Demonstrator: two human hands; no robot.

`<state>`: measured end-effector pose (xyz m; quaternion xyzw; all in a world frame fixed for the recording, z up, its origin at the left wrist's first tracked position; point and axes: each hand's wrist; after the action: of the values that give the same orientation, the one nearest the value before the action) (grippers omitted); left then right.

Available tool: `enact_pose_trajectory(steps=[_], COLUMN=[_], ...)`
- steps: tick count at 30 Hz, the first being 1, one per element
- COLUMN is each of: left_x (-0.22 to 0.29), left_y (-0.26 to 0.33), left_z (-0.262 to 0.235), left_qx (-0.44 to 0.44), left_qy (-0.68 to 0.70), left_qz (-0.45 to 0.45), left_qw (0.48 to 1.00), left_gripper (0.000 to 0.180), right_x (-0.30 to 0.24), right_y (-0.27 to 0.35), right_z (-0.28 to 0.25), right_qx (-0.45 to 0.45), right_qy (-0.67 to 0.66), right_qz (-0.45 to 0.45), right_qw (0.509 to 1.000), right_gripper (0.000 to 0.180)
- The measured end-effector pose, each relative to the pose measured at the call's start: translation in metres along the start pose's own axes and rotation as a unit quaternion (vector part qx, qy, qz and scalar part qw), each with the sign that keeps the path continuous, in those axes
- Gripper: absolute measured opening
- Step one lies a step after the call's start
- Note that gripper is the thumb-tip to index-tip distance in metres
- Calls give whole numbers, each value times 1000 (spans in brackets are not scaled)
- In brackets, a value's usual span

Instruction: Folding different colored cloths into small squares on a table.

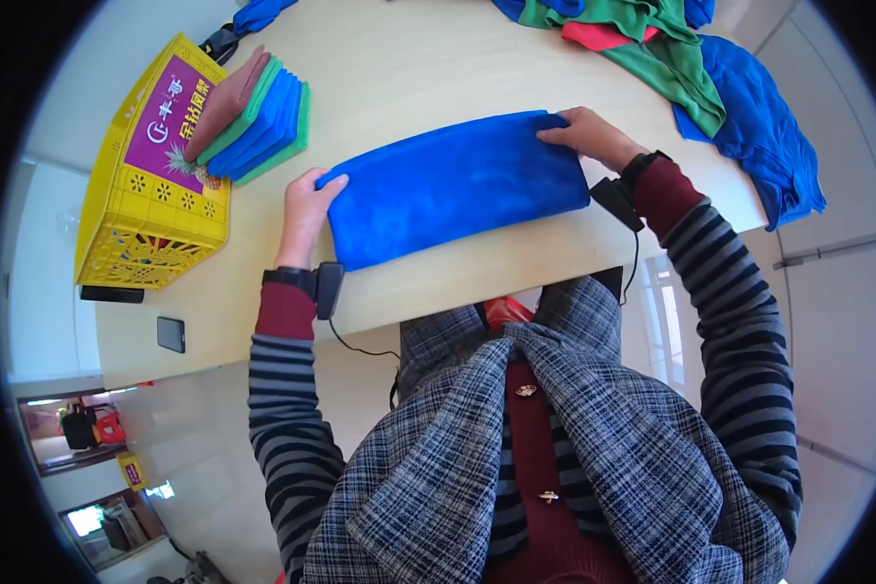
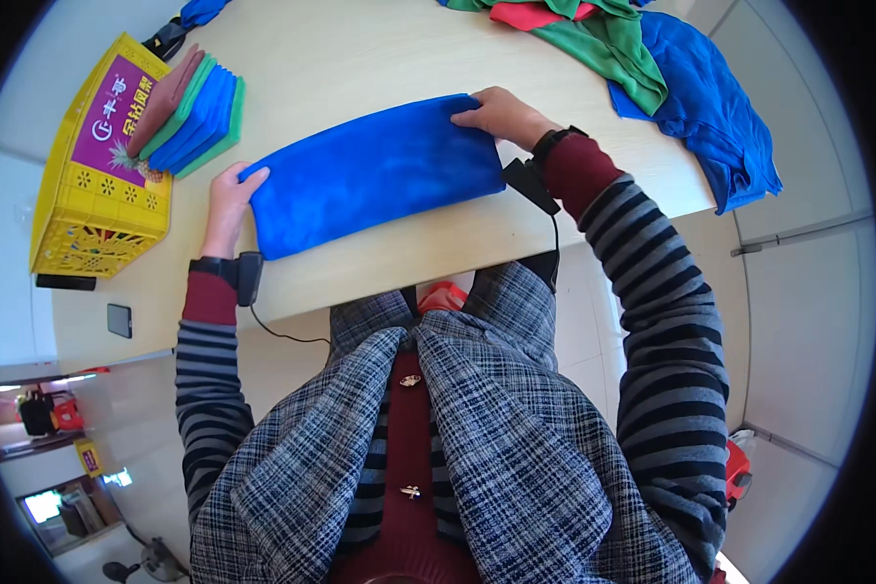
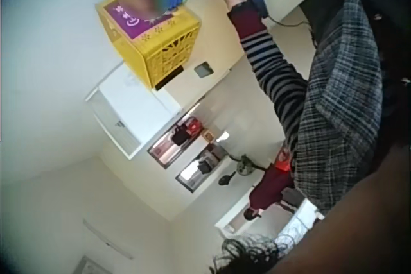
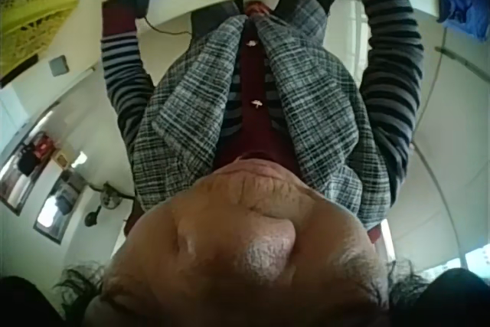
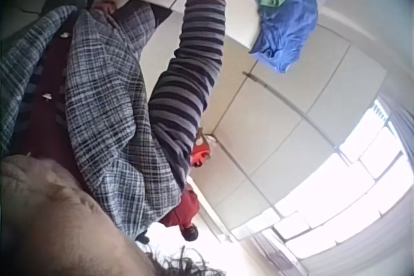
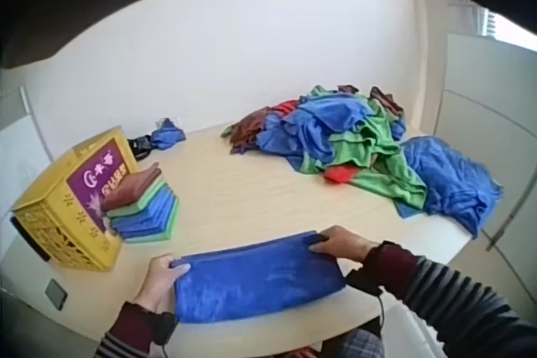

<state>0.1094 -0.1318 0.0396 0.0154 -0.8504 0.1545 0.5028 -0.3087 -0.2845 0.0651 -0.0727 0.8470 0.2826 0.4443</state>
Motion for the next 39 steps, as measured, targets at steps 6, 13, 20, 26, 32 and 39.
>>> enact_pose_trajectory(steps=[6,13,20,26,32,39], left_x=[-39,0,16,19,24,34], left_y=[-11,52,100,103,106,111], left_z=[18,18,44,44,42,37], left_qx=[23,40,132,112,91,65], left_qy=[23,-27,-187,-306,-370,-455], left_qz=[-15,-54,52,55,46,32], left_qw=[999,997,972,944,923,888], left_gripper=[30,47,47,47,47,48], right_x=[17,37,45,54,60,45], right_y=[-12,57,82,95,94,104], right_z=[8,26,74,94,94,79], right_qx=[60,101,203,411,424,296], right_qy=[-32,-105,-67,208,241,216], right_qz=[28,50,-19,-136,-160,-31], right_qw=[997,988,977,877,858,930], right_gripper=[58,51,42,37,34,36])
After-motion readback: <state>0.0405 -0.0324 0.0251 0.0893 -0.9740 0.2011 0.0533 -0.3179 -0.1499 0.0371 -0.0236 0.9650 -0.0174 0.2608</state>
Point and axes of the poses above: each hand's wrist, its own y-axis away from the middle knuckle, its own z-axis out of the palm, x = y × z, and after that the axes turned 9 degrees about z, right-handed
